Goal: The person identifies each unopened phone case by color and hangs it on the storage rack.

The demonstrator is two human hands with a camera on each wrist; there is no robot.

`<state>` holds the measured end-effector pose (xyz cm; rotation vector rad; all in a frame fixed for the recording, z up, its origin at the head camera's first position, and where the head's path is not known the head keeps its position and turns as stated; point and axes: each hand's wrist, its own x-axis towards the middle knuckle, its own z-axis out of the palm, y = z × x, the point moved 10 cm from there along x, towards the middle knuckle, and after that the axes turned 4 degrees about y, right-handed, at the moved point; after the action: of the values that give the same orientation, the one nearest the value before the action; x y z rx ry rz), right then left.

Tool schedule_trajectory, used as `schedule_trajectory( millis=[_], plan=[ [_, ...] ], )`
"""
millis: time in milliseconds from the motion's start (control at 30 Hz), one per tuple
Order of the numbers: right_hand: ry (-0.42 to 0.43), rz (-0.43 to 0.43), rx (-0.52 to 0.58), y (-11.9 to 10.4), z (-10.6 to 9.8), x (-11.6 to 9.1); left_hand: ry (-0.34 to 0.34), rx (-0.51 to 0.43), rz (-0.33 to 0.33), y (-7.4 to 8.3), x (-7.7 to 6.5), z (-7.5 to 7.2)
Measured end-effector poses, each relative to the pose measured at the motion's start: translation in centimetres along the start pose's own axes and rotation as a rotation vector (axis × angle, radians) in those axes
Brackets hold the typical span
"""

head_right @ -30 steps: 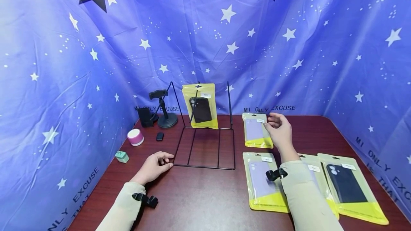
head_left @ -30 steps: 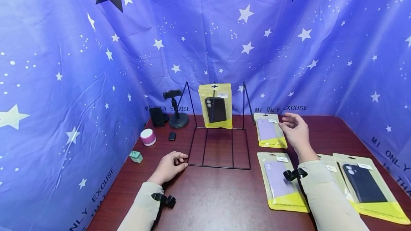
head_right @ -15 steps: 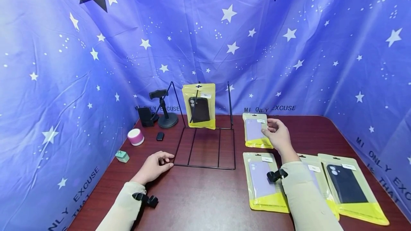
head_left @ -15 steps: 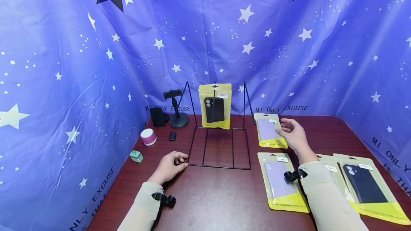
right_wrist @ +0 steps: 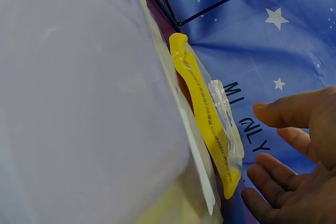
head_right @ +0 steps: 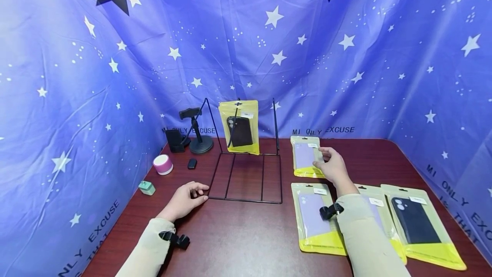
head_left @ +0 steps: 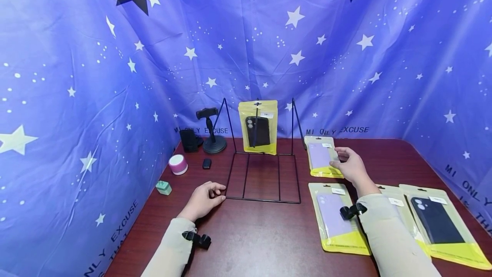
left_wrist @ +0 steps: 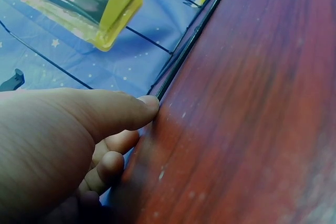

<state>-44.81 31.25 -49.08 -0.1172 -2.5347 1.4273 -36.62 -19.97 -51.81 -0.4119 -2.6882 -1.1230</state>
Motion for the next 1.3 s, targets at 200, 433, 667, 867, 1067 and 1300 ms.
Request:
schedule_trajectory(
  millis=[200, 433, 667, 867, 1067, 1300],
  plan=[
    [-0.030, 0.012, -0.022, -0.4, 0.2, 0.3, -0.010, 0.007, -0.015, 0.1, 0.0, 0.0],
    [-0.075, 0.003, -0.102, -0.7, 0.7, 1.8, -0.010, 0.012, -0.019, 0.2, 0.0, 0.0],
    [-0.107, 0.028, -0.223, 0.0, 1.4, 2.6, -0.012, 0.004, -0.020, 0.1, 0.0, 0.0],
    [-0.122, 0.044, -0.292, 0.1, 1.6, 2.8, -0.014, 0.009, -0.023, 0.2, 0.0, 0.0],
    [-0.153, 0.134, -0.239, 1.2, 1.8, 3.0, -0.008, 0.004, -0.021, 0.2, 0.0, -0.1],
    [-0.156, 0.167, -0.241, 1.7, 1.8, 3.1, -0.006, 0.003, -0.027, 0.1, 0.0, -0.1]
  ],
)
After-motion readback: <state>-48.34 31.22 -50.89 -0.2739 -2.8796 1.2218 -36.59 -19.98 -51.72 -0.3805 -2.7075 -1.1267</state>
